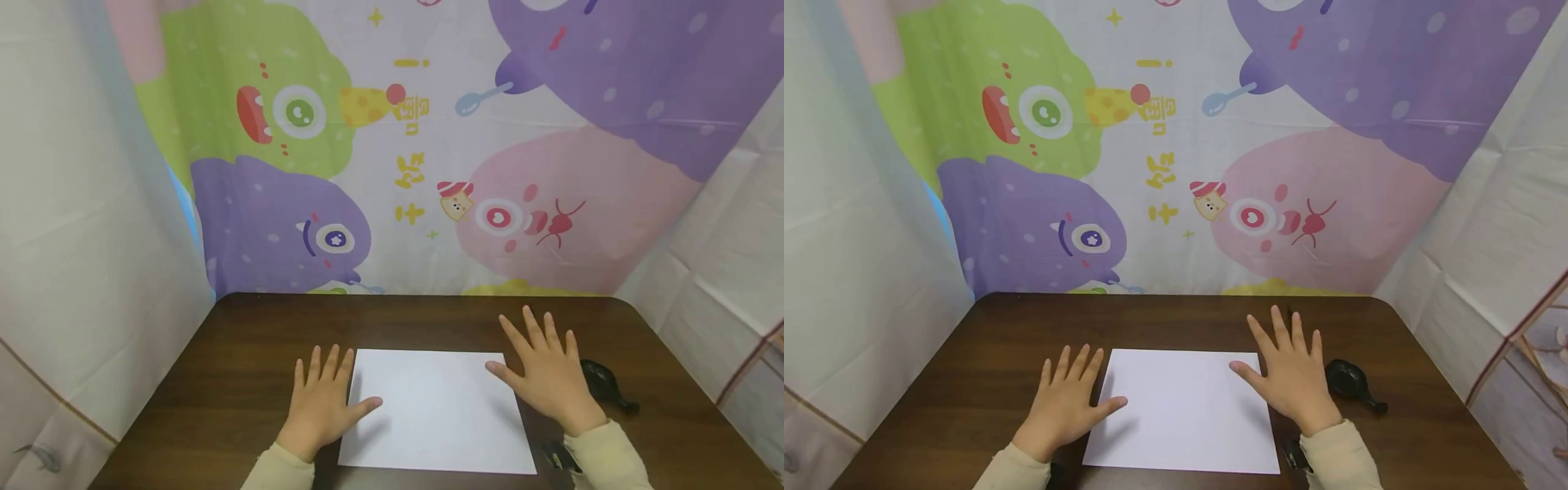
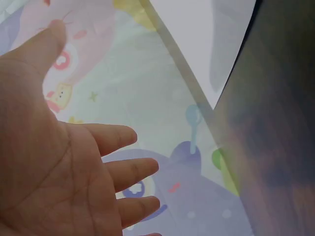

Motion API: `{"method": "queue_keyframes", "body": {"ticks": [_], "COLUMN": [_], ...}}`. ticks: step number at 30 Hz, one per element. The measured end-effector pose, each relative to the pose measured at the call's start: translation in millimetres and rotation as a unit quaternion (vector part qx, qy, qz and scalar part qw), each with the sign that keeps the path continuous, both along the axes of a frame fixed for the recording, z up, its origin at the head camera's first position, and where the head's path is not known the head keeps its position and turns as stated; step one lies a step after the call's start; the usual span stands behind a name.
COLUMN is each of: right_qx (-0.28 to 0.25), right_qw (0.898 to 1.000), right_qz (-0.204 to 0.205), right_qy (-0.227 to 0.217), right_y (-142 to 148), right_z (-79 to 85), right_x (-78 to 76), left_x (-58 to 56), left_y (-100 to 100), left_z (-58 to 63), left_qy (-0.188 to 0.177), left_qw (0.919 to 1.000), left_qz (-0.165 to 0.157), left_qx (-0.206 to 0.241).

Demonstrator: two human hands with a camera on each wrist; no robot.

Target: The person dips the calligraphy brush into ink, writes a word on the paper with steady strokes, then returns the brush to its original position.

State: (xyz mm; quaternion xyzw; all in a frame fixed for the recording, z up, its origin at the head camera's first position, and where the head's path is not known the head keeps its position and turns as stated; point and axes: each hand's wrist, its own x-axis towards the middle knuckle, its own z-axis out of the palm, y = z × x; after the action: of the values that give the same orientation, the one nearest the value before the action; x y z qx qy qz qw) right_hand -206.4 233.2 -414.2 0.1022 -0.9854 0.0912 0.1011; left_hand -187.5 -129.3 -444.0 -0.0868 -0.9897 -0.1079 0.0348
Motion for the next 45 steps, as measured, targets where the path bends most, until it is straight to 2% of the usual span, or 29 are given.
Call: {"method": "queue_keyframes", "body": {"ticks": [8, 12, 15, 21, 26, 34, 39, 42, 45], "right_qx": [-0.032, -0.075, -0.107, -0.165, -0.197, -0.201, -0.191, -0.186, -0.197], "right_qw": [0.996, 0.993, 0.991, 0.986, 0.980, 0.977, 0.976, 0.975, 0.969], "right_qz": [0.020, 0.025, 0.023, 0.007, -0.014, -0.034, -0.036, -0.042, -0.050], "right_qy": [0.081, 0.085, 0.071, 0.032, -0.007, -0.066, -0.101, -0.118, -0.143], "right_y": [16.4, 26.8, 36.2, 53.2, 63.2, 72.7, 75.9, 77.9, 77.7], "right_z": [42.7, 52.6, 54.0, 47.5, 38.1, 16.1, 0.2, -8.6, -14.3], "right_x": [-3.9, -10.0, -15.7, -30.7, -44.2, -62.0, -69.6, -72.4, -74.7], "left_x": [7.4, 11.4, 15.0, 23.7, 32.9, 46.6, 50.3, 53.0, 55.7], "left_y": [-2.2, -2.3, -2.1, -3.3, -4.9, -6.0, -7.6, -8.3, -9.6], "left_z": [9.3, 10.4, 10.9, 7.1, 2.8, -5.1, -13.3, -17.7, -20.3], "left_qy": [0.021, 0.039, 0.053, 0.082, 0.069, 0.021, 0.003, -0.021, -0.052], "left_qw": [0.9994, 0.9984, 0.9972, 0.9925, 0.9899, 0.9866, 0.9802, 0.9757, 0.9729], "left_qz": [-0.020, -0.031, -0.042, -0.077, -0.113, -0.162, -0.193, -0.210, -0.218], "left_qx": [0.019, 0.025, 0.031, 0.048, 0.050, 0.004, -0.044, -0.057, -0.057]}}
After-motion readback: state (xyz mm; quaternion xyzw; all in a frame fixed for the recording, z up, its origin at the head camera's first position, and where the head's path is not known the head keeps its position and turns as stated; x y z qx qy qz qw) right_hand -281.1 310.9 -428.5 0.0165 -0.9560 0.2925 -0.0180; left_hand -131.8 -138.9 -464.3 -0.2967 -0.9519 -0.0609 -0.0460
